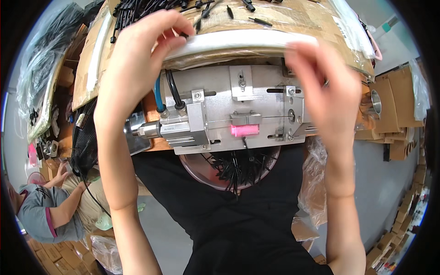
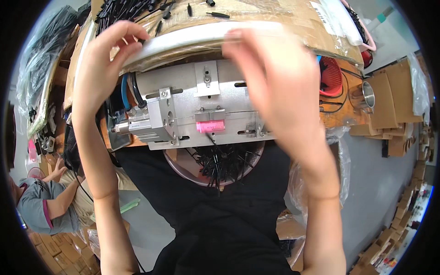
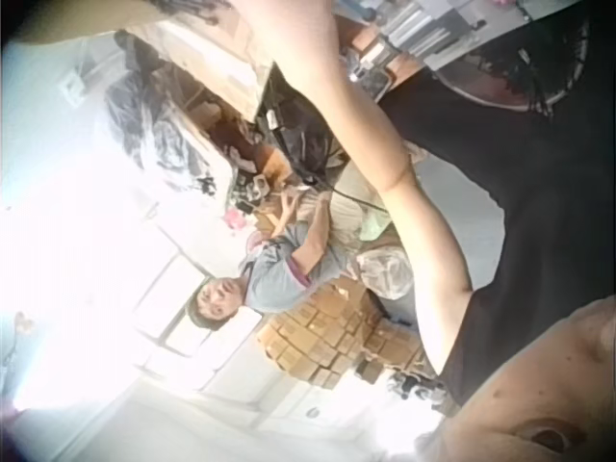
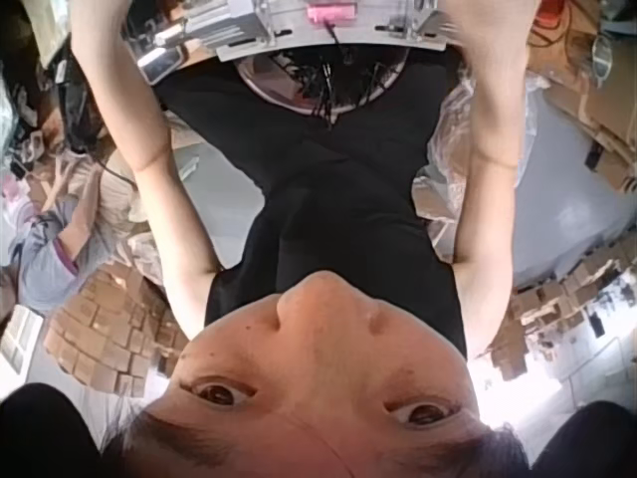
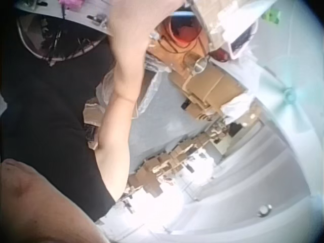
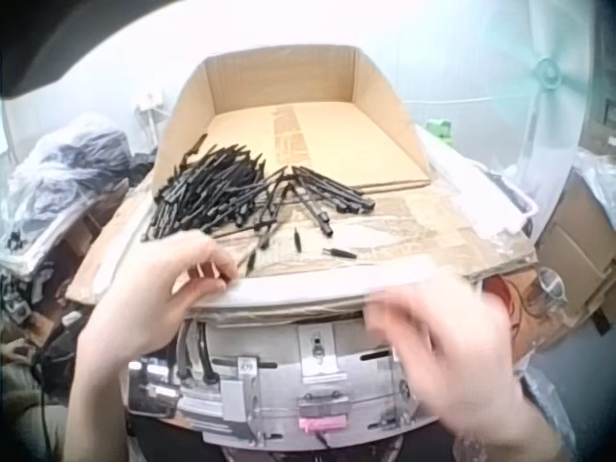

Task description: The person repeatedly picks black cable ties from a pile on a cardboard surface and inserts them into a metal jig with a pink guide. They then press a lever to secure the ties and drop the finished items into a bowl below. The process is repeated continuously throughout the clip.

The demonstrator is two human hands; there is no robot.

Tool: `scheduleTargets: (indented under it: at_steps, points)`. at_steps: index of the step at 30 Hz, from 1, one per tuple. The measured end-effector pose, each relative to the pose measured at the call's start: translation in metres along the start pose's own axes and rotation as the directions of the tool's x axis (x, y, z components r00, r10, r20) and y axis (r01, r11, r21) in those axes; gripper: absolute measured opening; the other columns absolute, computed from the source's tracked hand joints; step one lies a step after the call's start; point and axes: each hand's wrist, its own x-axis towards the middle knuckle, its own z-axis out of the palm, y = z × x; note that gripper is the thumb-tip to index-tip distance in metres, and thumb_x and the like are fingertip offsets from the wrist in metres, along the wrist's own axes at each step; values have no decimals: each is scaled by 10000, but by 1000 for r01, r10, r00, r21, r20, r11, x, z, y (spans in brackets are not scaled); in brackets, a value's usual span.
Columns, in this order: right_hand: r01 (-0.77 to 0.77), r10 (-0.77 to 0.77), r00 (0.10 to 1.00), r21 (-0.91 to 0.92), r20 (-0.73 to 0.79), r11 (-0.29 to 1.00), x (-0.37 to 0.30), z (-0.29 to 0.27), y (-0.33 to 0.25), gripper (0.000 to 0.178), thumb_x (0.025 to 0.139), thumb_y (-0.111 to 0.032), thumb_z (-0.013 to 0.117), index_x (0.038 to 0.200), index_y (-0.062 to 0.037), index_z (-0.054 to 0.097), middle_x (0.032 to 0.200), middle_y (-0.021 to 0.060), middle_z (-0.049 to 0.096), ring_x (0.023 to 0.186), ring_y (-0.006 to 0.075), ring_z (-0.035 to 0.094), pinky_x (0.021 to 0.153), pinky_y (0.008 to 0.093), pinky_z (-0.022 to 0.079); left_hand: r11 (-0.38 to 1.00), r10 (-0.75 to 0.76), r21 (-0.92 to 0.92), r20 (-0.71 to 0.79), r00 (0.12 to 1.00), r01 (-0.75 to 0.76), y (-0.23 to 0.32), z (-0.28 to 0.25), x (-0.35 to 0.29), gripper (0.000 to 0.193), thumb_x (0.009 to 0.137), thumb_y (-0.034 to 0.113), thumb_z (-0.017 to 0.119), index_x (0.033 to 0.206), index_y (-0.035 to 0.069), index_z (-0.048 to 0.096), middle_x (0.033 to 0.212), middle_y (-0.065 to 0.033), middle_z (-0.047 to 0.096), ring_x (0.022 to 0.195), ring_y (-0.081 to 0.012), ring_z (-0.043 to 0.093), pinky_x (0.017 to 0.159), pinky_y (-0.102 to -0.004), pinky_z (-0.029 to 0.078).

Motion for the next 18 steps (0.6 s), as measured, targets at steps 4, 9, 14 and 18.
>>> scheduleTargets:
  at_steps: [4,9,14,18]
  points:
    - [-27,33,997,-81,73,996,87,38,39,226,857,-158,671,980,21,608,861,248,631,789,354,612,734,406,492,996,-24,76,-159,987,37,27,4,-19,201,813,-42,667,1002,19,642,925,-60,645,773,-162,582,745,-275,480]
    - [-69,101,910,-94,401,993,118,41,45,211,813,-96,591,1002,-8,629,815,202,649,804,322,633,754,411,496,985,-171,-18,-197,965,171,92,41,-89,677,664,-143,734,1301,55,620,1041,-90,660,843,-206,591,764,-312,502]
    - [-407,231,891,463,391,787,108,-20,35,268,872,-128,608,1102,7,635,810,93,651,780,175,620,716,376,499,976,-186,118,30,982,181,142,95,-131,694,715,-25,686,1378,-76,485,945,-96,535,840,-233,534,773,-342,472]
    - [-212,115,974,609,194,764,75,-56,58,185,944,-96,592,1075,26,636,900,77,663,712,109,535,678,269,452,969,-202,159,71,977,188,143,115,-133,700,718,-47,605,1399,-84,444,930,-86,479,828,-209,510,761,-312,480]
